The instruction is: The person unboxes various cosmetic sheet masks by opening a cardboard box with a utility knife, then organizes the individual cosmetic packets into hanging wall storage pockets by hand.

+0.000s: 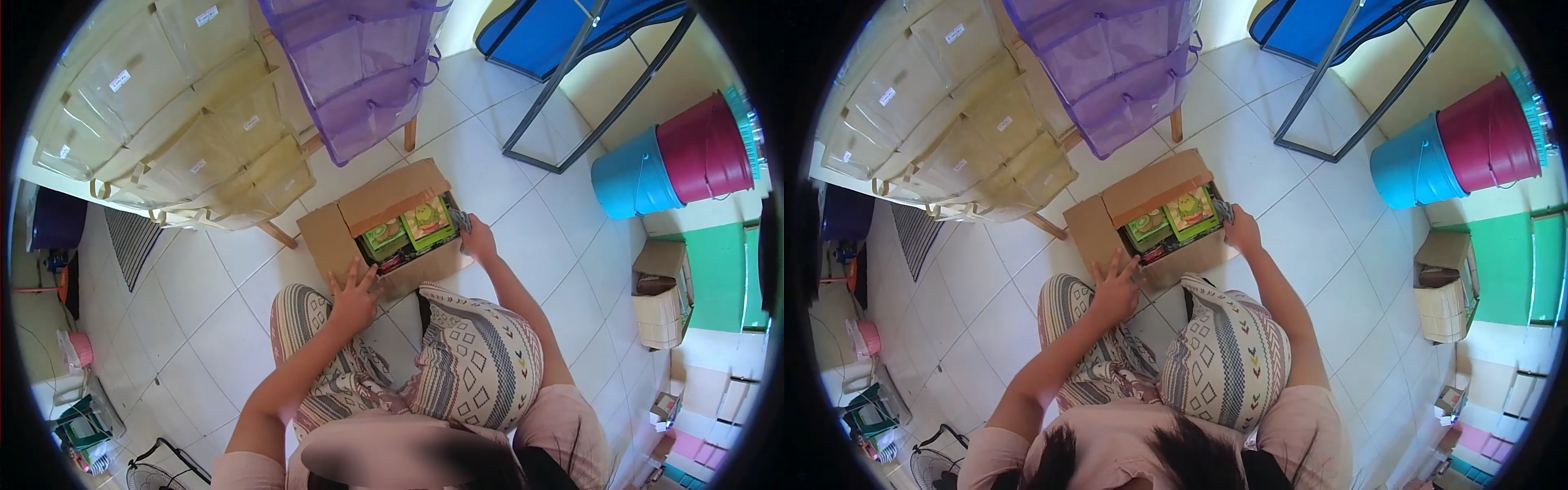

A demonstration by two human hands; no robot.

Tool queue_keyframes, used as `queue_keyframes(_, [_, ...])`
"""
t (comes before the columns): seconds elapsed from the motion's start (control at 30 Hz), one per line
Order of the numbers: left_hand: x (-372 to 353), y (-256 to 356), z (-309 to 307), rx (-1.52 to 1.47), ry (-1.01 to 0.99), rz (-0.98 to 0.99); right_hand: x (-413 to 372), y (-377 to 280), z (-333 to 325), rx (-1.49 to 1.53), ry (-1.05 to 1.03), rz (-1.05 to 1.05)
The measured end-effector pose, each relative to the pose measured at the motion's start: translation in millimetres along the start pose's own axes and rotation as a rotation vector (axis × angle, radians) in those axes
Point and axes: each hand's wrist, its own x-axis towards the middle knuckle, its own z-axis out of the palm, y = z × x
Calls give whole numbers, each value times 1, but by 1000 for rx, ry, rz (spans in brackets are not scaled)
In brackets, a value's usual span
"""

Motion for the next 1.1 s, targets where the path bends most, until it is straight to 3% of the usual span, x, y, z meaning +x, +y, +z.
queue_keyframes(0.13, [11,-7,-27,-123,79,87,2,6,2,-25,28,18])
queue_keyframes(0.23, [39,-8,-44,-304,57,10,-10,0,-8,-69,151,-91])
queue_keyframes(0.3, [67,-19,-25,-297,282,88,-34,-16,-15,-135,280,-247])
queue_keyframes(0.33, [78,-24,-18,-294,394,126,-43,-17,-16,-191,179,-265])
queue_keyframes(0.4, [98,-26,-23,-345,353,26,-56,-15,-18,-301,-24,-301])
queue_keyframes(0.53, [109,-21,-27,-303,383,-76,-69,-4,-16,-242,-61,-505])
queue_keyframes(0.6, [108,-21,-25,-206,497,-10,-71,5,-14,-192,-36,-592])
queue_keyframes(0.63, [106,-21,-23,-160,552,24,-72,6,-13,-208,-42,-575])
queue_keyframes(0.73, [102,-24,-21,-26,474,66,-66,3,-7,-269,-57,-519])
queue_keyframes(0.83, [88,-16,-22,-112,475,30,-60,-1,-2,-317,-56,-464])
queue_keyframes(0.93, [81,-12,-35,-7,574,2,-46,-2,4,-314,-30,-465])
queue_keyframes(1.03, [100,-40,-23,-94,436,-88,-36,5,11,-312,-9,-482])
queue_keyframes(1.1, [112,-51,-34,32,468,-126,-33,7,11,-299,-19,-500])
